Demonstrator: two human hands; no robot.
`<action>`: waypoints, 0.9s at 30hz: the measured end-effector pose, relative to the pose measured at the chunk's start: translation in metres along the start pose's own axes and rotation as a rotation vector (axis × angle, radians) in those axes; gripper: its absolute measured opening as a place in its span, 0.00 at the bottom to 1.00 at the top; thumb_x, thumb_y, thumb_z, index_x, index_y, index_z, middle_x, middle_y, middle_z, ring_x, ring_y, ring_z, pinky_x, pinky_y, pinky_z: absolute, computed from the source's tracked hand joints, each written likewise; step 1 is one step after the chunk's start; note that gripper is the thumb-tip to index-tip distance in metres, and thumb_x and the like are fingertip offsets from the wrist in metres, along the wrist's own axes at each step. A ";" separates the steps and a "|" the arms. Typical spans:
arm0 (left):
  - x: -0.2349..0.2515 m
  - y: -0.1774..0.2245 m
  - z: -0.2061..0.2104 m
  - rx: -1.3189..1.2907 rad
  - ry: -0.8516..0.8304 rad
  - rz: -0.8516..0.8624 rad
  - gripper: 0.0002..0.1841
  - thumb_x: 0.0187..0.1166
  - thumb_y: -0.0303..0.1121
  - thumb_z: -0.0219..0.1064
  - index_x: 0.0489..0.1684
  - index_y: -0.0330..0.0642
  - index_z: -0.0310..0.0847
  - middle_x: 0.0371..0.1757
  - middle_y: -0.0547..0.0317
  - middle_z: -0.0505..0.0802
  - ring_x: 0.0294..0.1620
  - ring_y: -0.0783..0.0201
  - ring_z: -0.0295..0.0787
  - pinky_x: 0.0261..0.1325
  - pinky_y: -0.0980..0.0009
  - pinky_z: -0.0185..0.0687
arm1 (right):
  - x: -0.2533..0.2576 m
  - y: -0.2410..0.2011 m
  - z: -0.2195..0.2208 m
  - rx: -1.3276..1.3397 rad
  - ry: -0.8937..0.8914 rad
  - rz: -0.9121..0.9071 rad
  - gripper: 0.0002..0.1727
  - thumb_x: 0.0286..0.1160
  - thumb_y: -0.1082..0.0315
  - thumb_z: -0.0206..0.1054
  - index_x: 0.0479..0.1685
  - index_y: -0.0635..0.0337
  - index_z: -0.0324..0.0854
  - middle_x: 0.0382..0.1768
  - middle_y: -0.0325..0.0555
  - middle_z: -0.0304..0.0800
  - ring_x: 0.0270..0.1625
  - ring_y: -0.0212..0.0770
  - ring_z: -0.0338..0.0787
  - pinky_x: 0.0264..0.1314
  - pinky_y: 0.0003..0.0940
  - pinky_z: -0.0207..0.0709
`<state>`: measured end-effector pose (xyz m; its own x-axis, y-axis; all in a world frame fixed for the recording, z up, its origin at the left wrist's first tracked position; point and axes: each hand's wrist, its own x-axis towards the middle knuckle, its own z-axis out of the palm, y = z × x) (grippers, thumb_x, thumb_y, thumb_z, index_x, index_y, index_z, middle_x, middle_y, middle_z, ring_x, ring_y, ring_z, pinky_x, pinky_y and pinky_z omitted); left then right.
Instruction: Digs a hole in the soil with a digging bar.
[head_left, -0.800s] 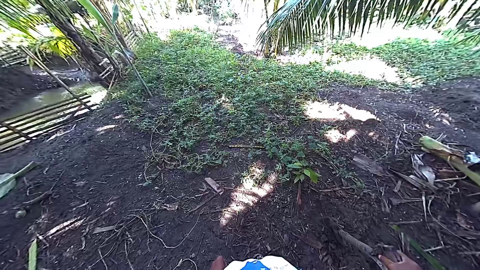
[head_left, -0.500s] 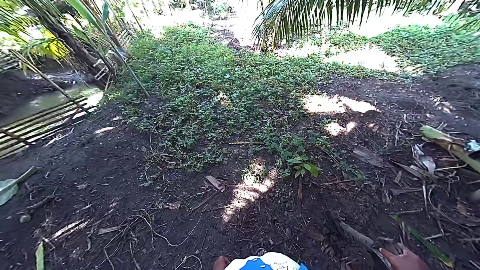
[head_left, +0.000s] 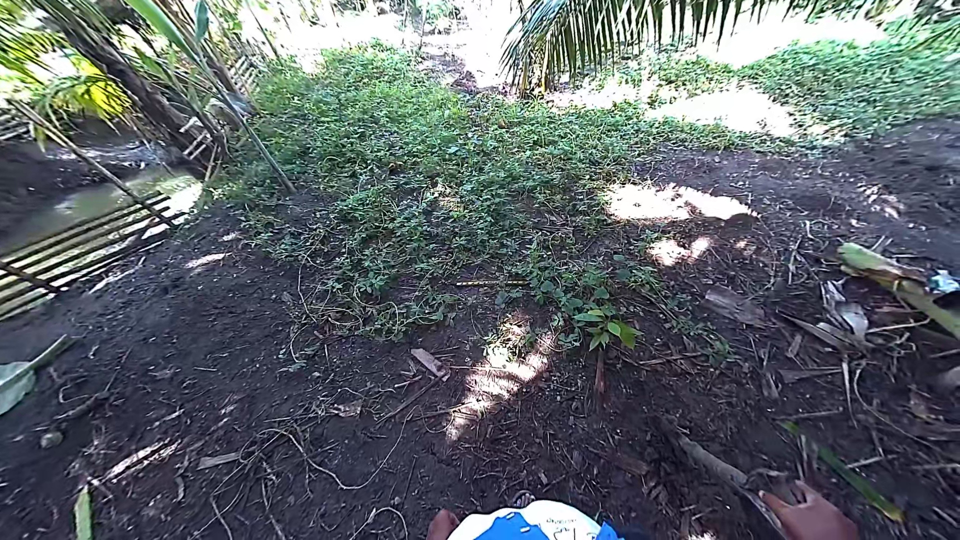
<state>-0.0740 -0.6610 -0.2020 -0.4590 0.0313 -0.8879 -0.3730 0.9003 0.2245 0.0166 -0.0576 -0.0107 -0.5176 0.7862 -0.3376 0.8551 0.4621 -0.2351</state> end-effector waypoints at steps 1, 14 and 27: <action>0.000 0.000 0.001 0.000 0.003 0.002 0.21 0.89 0.44 0.60 0.62 0.35 0.87 0.66 0.37 0.91 0.72 0.43 0.86 0.76 0.43 0.76 | 0.000 0.001 0.001 -0.001 0.000 -0.001 0.27 0.62 0.55 0.80 0.59 0.61 0.87 0.55 0.67 0.93 0.63 0.68 0.90 0.64 0.73 0.77; 0.001 0.010 0.008 0.021 -0.033 0.013 0.20 0.92 0.40 0.57 0.67 0.33 0.84 0.71 0.35 0.87 0.77 0.42 0.81 0.80 0.44 0.71 | -0.018 0.012 0.011 0.028 0.040 0.003 0.26 0.63 0.58 0.82 0.59 0.63 0.87 0.53 0.73 0.91 0.62 0.73 0.89 0.64 0.75 0.76; 0.038 -0.008 0.004 0.270 -0.193 0.312 0.18 0.91 0.38 0.60 0.56 0.29 0.87 0.54 0.33 0.93 0.59 0.42 0.91 0.65 0.45 0.84 | -0.056 -0.016 0.008 0.131 -0.124 0.088 0.35 0.69 0.40 0.74 0.69 0.56 0.84 0.62 0.61 0.91 0.68 0.63 0.88 0.71 0.67 0.76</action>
<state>-0.0850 -0.6654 -0.2398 -0.3476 0.3762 -0.8589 -0.0054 0.9151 0.4031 0.0313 -0.1121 0.0046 -0.4474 0.7611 -0.4697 0.8904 0.3298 -0.3138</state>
